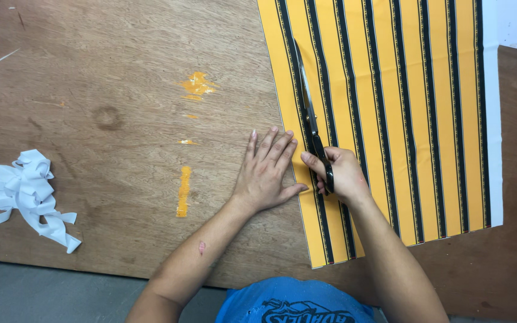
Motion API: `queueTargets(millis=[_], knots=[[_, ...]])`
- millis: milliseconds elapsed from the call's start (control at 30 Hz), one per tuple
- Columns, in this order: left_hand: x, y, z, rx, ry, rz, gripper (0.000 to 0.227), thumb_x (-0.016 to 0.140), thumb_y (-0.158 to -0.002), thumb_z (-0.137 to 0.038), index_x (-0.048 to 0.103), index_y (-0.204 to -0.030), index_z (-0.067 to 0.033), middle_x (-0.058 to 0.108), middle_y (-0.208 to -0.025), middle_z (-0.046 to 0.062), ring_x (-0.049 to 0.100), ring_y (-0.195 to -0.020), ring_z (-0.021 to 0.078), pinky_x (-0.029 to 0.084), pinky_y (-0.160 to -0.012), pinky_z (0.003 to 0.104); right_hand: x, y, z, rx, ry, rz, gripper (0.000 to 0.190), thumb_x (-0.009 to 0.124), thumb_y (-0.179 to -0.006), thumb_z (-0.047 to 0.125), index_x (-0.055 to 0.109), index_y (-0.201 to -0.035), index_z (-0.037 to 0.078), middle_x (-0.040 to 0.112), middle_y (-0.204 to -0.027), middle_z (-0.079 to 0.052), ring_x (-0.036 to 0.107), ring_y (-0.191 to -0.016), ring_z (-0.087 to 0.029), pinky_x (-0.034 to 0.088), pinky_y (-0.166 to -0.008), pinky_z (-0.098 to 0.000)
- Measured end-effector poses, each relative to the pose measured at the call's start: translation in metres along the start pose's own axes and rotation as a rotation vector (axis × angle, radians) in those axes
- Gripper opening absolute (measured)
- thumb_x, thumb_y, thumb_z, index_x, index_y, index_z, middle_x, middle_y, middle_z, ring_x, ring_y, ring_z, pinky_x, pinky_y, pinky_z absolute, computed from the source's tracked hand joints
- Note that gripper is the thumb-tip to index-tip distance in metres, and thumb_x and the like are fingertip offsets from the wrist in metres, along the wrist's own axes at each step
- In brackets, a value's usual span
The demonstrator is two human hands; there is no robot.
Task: The person uses scissors to cut a yellow and black striped fabric along a white paper template laid on a wooden table. The person repeatedly cuts along the template edge, removes the cut fabric pieces, and continues cutting the remaining fabric.
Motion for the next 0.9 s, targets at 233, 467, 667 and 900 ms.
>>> queueTargets(millis=[233,467,667,900], knots=[[-0.025,-0.027,0.016,-0.064,0.073,-0.180,0.071,0.076,-0.086,-0.049,0.056,-0.143,-0.0115,0.046,-0.153,0.014,0.033,-0.150,0.0348,0.016,-0.125,0.064,-0.002,0.001,0.006,-0.052,-0.123,0.067,0.045,0.074,-0.087,0.047,0.063,-0.076,0.005,0.053,-0.051,0.000,0.054,-0.041,-0.011,0.043,-0.038,-0.0267],[-0.063,-0.134,0.099,-0.144,0.016,-0.313,0.082,0.081,-0.079,-0.045,0.052,-0.146,-0.0096,0.043,-0.156,0.011,0.027,-0.151,0.0345,0.013,-0.121,0.064,-0.002,-0.014,0.024,-0.060,-0.087,0.073,0.049,0.069,-0.089,0.053,0.061,-0.075,0.006,0.051,-0.050,-0.002,0.054,-0.040,-0.013,0.041,-0.037,-0.0283],[-0.048,-0.138,0.110,-0.184,0.000,-0.191,0.084,0.080,-0.081,-0.051,0.050,-0.148,-0.0112,0.040,-0.160,0.007,0.024,-0.153,0.0299,0.006,-0.126,0.061,0.000,-0.032,0.041,-0.047,-0.113,0.074,0.048,0.068,-0.090,0.053,0.057,-0.073,0.009,0.052,-0.051,-0.001,0.053,-0.040,-0.013,0.041,-0.037,-0.0282],[-0.049,-0.139,0.112,-0.161,0.005,-0.202,0.085,0.080,-0.080,-0.053,0.051,-0.147,-0.0100,0.041,-0.158,0.009,0.024,-0.153,0.0300,0.006,-0.125,0.061,0.003,-0.033,0.047,-0.035,-0.097,0.042,0.049,0.069,-0.089,0.052,0.056,-0.069,0.008,0.051,-0.050,-0.001,0.052,-0.039,-0.012,0.041,-0.036,-0.0280]])
Point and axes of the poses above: each hand's wrist, its own y-axis away from the middle knuckle, its own x-axis out of the palm, z = x × y, the point moved 6 cm from there along -y, towards the middle knuckle
